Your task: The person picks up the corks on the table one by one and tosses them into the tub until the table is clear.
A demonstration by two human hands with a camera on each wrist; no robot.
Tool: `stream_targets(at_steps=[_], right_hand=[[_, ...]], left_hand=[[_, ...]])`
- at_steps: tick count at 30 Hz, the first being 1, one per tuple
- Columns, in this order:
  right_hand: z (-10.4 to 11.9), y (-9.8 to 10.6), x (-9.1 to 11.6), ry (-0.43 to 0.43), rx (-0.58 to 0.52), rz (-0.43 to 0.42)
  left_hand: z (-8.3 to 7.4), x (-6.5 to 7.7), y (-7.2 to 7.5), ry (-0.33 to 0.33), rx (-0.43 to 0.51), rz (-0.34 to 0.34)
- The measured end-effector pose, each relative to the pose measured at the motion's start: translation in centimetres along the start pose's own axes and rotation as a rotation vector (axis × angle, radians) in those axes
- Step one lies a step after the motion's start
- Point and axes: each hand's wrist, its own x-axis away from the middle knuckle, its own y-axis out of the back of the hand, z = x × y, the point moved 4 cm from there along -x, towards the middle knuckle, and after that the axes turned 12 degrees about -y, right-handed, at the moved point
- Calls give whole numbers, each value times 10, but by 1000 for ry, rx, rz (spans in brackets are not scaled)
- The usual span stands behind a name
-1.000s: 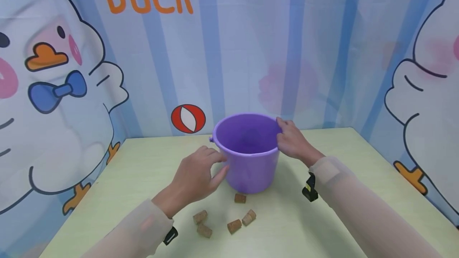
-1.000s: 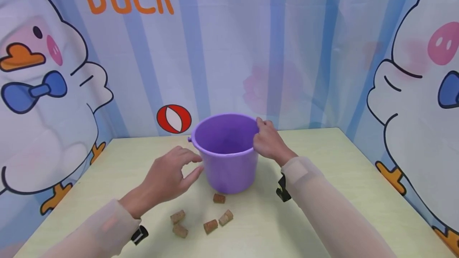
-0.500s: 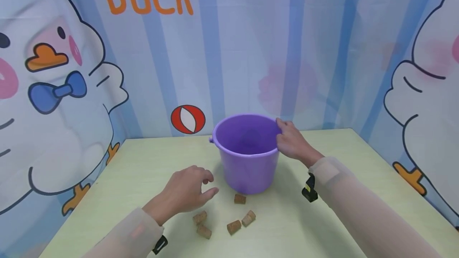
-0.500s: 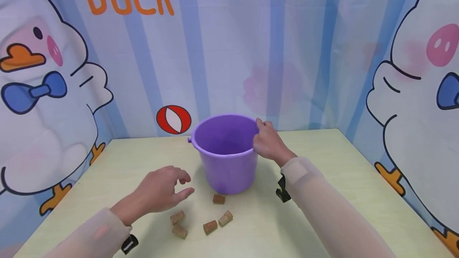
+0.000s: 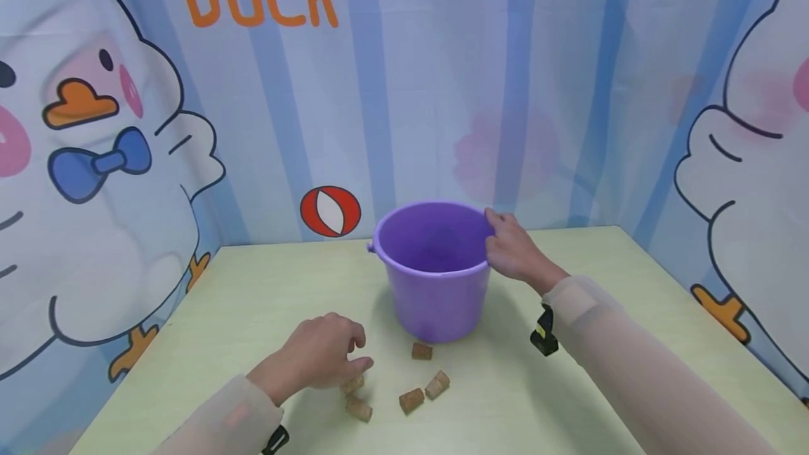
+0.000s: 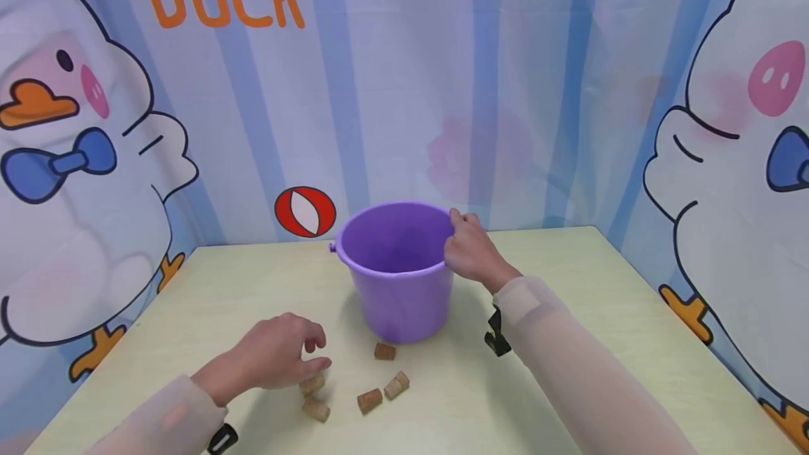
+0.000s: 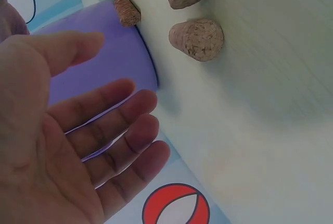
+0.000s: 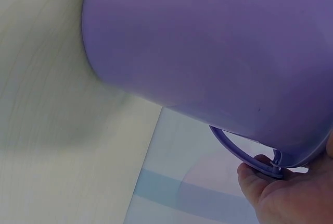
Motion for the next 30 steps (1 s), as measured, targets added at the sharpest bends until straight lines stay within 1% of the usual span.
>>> stream_targets(at_steps=[4, 10, 16, 22, 30], right_hand=[[1, -1, 0, -1, -3, 7], [2, -1, 0, -4, -8, 10], [1, 0, 1, -4, -3, -4], [1, 0, 0, -4, -1, -2], [1, -1, 0, -8, -4, 5]], left_hand=[[0, 2, -2, 3, -3, 4], [0, 3, -4, 24, -7, 48], [1, 3, -6, 32, -11, 69], [3, 3, -8, 44, 2, 93], [3, 4, -10, 41, -30, 105]])
